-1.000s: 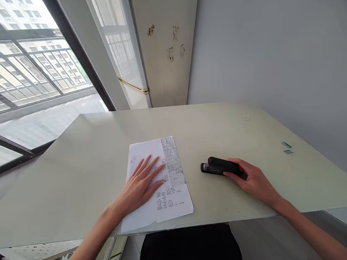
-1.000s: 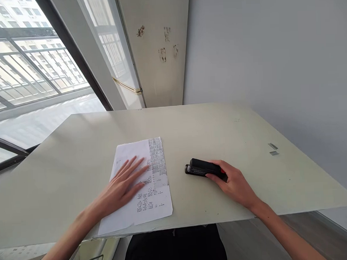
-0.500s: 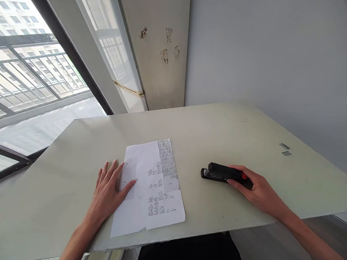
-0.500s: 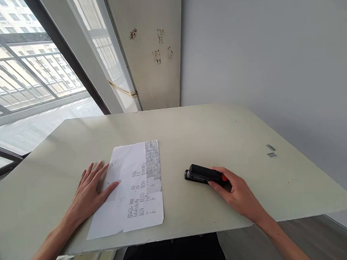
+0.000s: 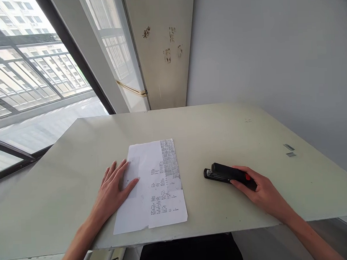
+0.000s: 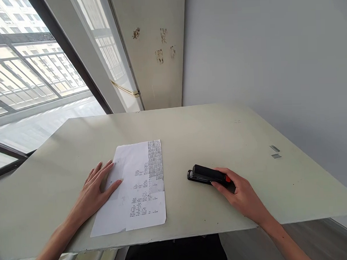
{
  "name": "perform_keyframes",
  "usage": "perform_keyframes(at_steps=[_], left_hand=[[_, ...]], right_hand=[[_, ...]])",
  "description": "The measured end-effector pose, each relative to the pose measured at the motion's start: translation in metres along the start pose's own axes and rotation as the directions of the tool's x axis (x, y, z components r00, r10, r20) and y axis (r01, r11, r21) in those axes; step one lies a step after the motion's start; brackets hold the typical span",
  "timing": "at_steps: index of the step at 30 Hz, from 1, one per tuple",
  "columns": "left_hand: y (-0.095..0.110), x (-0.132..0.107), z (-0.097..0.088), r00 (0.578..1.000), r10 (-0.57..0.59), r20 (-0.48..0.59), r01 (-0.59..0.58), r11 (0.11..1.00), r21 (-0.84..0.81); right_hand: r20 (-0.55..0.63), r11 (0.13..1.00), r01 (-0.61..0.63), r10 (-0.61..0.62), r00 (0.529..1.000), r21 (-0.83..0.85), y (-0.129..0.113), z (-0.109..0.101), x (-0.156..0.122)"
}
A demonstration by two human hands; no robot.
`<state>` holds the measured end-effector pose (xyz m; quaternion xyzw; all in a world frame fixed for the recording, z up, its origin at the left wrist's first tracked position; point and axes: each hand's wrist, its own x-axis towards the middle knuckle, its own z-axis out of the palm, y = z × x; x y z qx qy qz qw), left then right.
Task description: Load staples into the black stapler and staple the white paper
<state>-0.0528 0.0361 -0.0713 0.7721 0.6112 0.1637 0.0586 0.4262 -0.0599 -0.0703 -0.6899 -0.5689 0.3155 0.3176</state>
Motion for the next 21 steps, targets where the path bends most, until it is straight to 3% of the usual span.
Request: perform_keyframes(at_steps=[8, 21], left_hand=[[0.0014, -0.0020, -0.0015, 1.000, 0.013, 0.006, -0.013, 1.000, -0.004], [0.0022, -0.0007, -0.0042, 1.000, 0.004, -0.002, -0.004, 1.000, 0.011]], right_hand=[[-0.058, 0.999, 0.039, -0.038, 0.998, 0.008, -0.0025, 0.0038, -0.0012], [-0.034, 0.992, 0.123, -0.123, 0.992, -0.025, -0.0074, -0.0008, 0.0003]])
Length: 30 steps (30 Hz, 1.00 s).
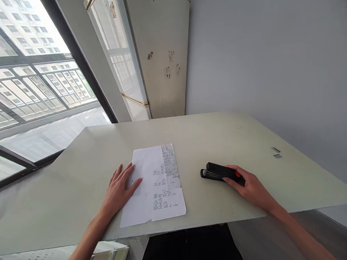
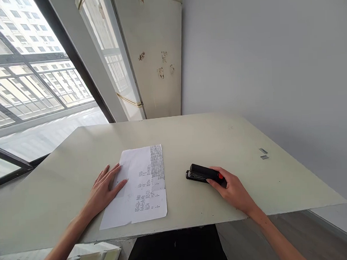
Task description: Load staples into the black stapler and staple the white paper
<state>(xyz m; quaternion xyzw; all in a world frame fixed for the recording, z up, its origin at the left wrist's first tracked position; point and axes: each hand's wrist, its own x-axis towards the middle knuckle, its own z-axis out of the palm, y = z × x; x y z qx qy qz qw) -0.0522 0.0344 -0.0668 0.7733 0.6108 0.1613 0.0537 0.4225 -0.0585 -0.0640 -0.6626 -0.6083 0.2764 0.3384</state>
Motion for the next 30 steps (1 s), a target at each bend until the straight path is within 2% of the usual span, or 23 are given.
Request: perform_keyframes(at_steps=[10, 14, 17, 24, 27, 30], left_hand=[[-0.002, 0.007, 0.001, 1.000, -0.019, -0.011, 0.019, 1.000, 0.009], [0.004, 0.016, 0.001, 1.000, -0.015, 0.001, 0.015, 1.000, 0.001], [0.011, 0.026, 0.005, 1.000, -0.008, 0.009, 0.008, 1.000, -0.002], [0.034, 0.055, 0.024, 0.992, 0.106, 0.072, -0.106, 0.994, 0.000], [0.052, 0.069, 0.031, 0.982, 0.164, 0.095, -0.164, 0.986, -0.003], [0.078, 0.083, 0.037, 0.964, 0.226, 0.141, -0.225, 0.974, -0.021]], right_hand=[[0.029, 0.999, 0.028, -0.028, 0.999, 0.025, 0.005, -0.001, 0.005], [0.038, 1.000, -0.008, 0.007, 0.999, 0.030, 0.005, -0.002, 0.004], [0.031, 0.999, 0.015, -0.016, 0.999, 0.028, 0.007, -0.001, 0.005], [-0.027, 0.997, 0.049, -0.047, 0.999, 0.065, 0.007, -0.001, 0.008], [-0.046, 0.993, -0.001, 0.007, 0.999, 0.118, 0.007, -0.002, 0.006], [-0.116, 0.981, -0.056, 0.078, 0.990, 0.187, 0.007, -0.005, 0.005]])
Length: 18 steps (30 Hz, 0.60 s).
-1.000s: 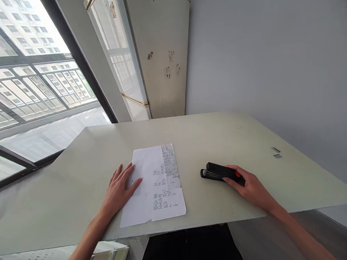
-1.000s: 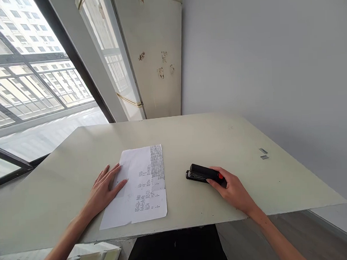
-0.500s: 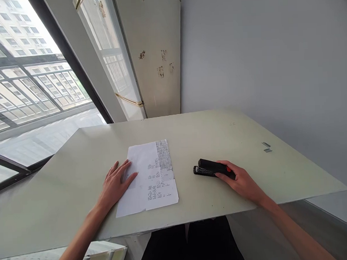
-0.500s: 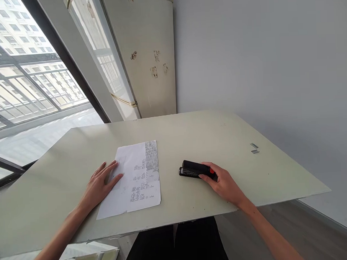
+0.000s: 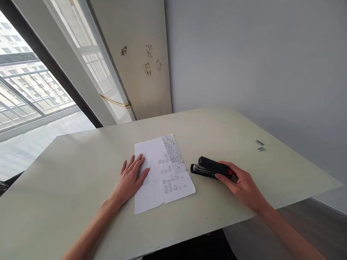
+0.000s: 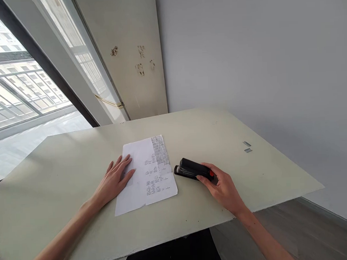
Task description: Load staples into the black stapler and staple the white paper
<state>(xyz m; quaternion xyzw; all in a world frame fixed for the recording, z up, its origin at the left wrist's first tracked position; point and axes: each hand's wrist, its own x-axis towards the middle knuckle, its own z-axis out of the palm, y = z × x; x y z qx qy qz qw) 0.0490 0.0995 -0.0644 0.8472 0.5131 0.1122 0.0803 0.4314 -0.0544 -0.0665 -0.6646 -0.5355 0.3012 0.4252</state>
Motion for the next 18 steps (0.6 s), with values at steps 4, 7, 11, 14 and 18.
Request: perform_keyframes(at_steps=[4, 7, 11, 14, 18], left_hand=[[0.039, 0.034, 0.013, 0.996, 0.084, 0.027, -0.083, 0.996, -0.018], [0.073, 0.059, 0.029, 0.985, 0.169, 0.026, -0.168, 0.985, -0.048], [0.122, 0.088, 0.051, 0.968, 0.249, -0.014, -0.250, 0.965, -0.081], [0.158, 0.103, 0.067, 0.957, 0.289, -0.017, -0.289, 0.952, -0.104], [0.193, 0.115, 0.088, 0.954, 0.297, -0.029, -0.298, 0.947, -0.121]], right_hand=[[-0.127, 0.999, -0.044, 0.048, 0.991, 0.032, -0.002, -0.001, -0.001], [-0.193, 0.999, -0.026, 0.031, 0.981, 0.029, -0.003, 0.001, -0.002], [-0.335, 0.991, 0.105, -0.128, 0.934, -0.087, -0.002, 0.006, -0.003], [-0.411, 0.960, 0.189, -0.261, 0.874, -0.207, -0.001, 0.008, -0.003], [-0.419, 0.919, 0.263, -0.371, 0.829, -0.293, 0.001, 0.009, -0.003]])
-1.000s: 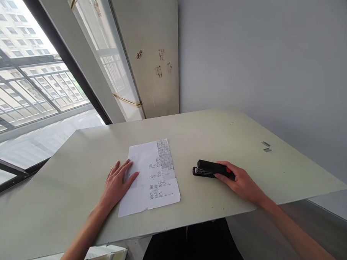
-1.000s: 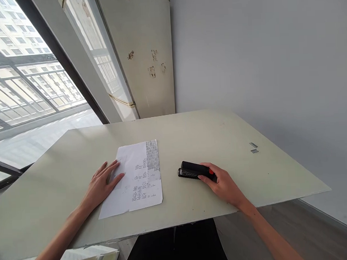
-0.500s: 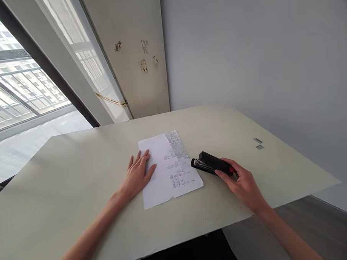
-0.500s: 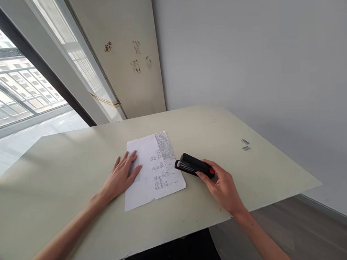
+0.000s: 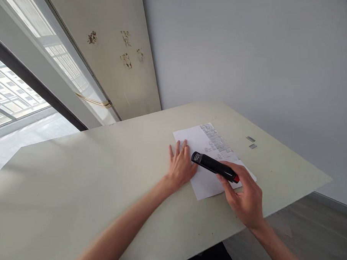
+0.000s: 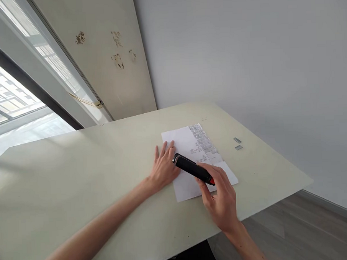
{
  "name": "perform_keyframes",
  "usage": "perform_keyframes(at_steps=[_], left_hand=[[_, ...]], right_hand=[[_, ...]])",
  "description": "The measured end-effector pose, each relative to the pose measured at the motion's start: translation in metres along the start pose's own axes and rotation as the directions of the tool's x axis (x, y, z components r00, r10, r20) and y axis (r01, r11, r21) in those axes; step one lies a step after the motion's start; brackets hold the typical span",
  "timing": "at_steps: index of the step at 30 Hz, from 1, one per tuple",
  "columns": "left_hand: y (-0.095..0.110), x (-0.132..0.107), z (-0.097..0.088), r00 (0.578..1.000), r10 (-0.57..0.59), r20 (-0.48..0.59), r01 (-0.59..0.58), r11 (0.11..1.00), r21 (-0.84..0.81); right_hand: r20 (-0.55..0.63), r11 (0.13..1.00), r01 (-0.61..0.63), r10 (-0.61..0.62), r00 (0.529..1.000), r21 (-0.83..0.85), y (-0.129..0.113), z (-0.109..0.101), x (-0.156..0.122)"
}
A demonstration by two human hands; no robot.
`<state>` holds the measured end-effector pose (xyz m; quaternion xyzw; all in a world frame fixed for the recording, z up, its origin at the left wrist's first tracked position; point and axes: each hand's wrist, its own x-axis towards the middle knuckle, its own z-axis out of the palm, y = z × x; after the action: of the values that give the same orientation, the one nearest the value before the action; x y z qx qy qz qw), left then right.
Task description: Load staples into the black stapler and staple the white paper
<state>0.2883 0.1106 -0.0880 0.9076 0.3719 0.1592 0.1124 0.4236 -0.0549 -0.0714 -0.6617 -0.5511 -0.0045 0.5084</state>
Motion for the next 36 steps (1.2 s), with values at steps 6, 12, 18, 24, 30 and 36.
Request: perform_keyframes(at_steps=[6, 12, 18, 24, 30, 36], left_hand=[[-0.004, -0.003, -0.006, 0.998, 0.053, -0.024, -0.056, 0.982, -0.181], [-0.056, -0.055, -0.053, 0.999, -0.035, -0.034, 0.020, 0.925, -0.380], [-0.091, -0.100, -0.087, 0.980, -0.196, -0.037, 0.158, 0.875, -0.457], [-0.100, -0.108, -0.092, 0.965, -0.223, -0.134, 0.140, 0.879, -0.456], [-0.108, -0.110, -0.088, 0.957, -0.209, -0.200, 0.098, 0.886, -0.453], [-0.111, -0.110, -0.085, 0.953, -0.235, -0.192, 0.124, 0.879, -0.460]], right_hand=[[0.034, 0.995, -0.099, 0.100, 0.994, -0.008, 0.002, 0.000, 0.000], [0.235, 0.941, -0.330, 0.304, 0.923, 0.078, 0.001, 0.002, 0.013], [0.444, 0.956, -0.262, 0.179, 0.878, 0.134, -0.015, 0.043, 0.050], [0.659, 0.957, -0.176, -0.020, 0.752, 0.230, -0.037, 0.097, 0.077], [0.710, 0.945, -0.171, -0.083, 0.700, 0.280, -0.036, 0.115, 0.078], [0.754, 0.931, -0.267, -0.014, 0.656, 0.250, -0.032, 0.113, 0.075]])
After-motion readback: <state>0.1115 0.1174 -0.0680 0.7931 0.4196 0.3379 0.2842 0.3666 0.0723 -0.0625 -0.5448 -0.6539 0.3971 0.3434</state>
